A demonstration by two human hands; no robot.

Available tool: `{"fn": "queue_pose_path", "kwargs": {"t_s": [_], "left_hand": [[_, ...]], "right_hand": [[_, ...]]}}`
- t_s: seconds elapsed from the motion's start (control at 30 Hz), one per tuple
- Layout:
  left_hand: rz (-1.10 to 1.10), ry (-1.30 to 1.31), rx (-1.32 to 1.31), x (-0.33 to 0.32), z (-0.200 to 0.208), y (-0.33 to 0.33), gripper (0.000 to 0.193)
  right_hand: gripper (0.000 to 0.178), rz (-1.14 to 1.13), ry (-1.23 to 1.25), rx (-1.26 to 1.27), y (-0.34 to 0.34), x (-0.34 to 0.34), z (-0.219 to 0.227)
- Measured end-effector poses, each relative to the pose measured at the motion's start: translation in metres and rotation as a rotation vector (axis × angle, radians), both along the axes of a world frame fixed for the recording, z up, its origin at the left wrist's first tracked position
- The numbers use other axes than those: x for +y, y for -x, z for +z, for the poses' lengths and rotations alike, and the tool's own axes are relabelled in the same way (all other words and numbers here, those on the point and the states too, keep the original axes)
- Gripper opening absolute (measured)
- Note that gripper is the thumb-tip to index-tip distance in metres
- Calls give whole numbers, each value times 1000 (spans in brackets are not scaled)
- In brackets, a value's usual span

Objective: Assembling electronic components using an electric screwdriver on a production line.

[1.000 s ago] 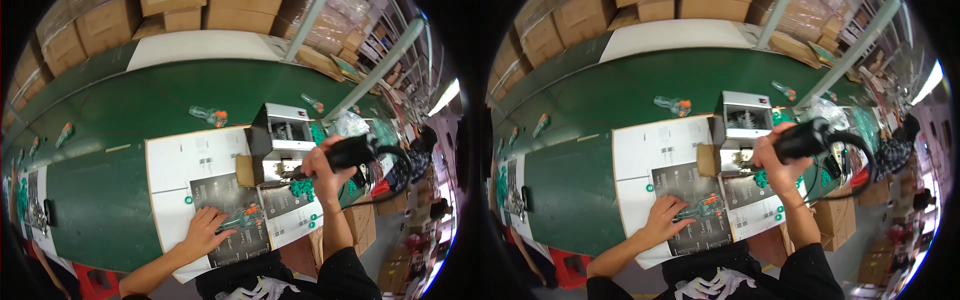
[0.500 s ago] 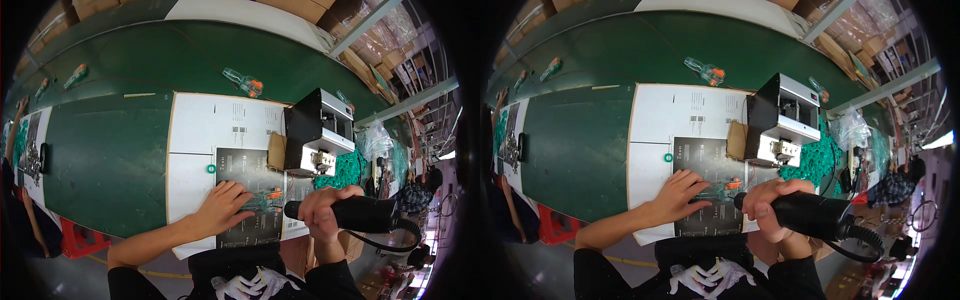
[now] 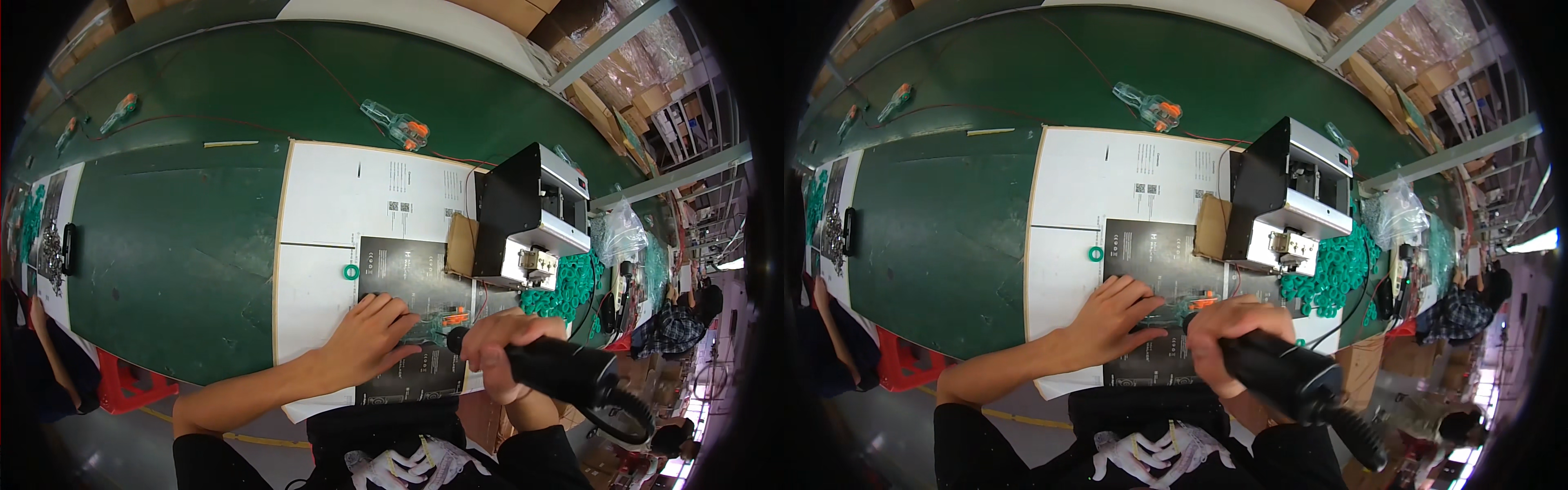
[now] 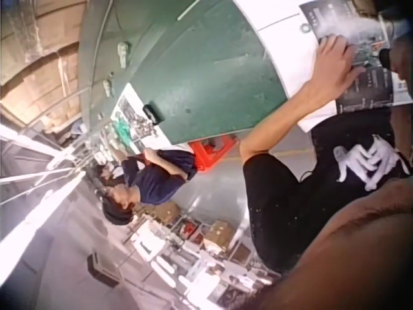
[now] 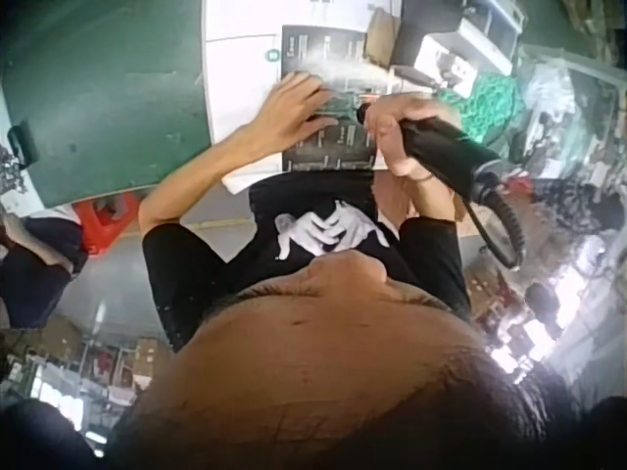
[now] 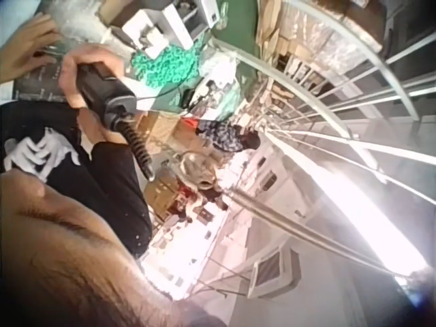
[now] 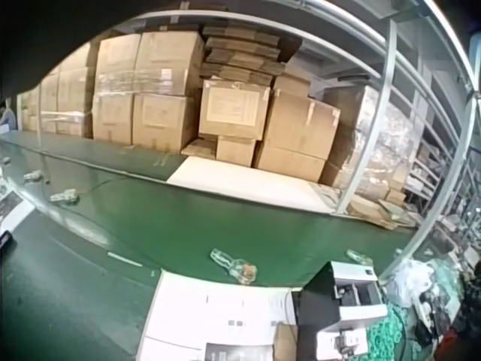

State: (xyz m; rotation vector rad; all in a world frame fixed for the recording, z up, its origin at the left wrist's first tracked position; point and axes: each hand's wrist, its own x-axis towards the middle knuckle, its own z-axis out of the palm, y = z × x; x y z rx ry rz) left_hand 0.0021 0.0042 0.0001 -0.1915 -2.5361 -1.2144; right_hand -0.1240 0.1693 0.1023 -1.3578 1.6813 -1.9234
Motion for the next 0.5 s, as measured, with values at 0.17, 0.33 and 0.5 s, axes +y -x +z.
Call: {"fn": "queue_pose_path", "kwargs": {"t_s": [0.17, 0.33, 0.5], "left_hand": [[13, -1, -7, 1, 1, 0, 44], [2, 8, -22, 0, 5, 0, 41], [7, 44, -13, 1, 5, 3, 41]], "right_hand": [[38, 85, -68, 123, 2, -7, 4], [42, 38, -80, 186, 2, -5, -5], [28, -11, -121, 125, 14, 21, -15]]}}
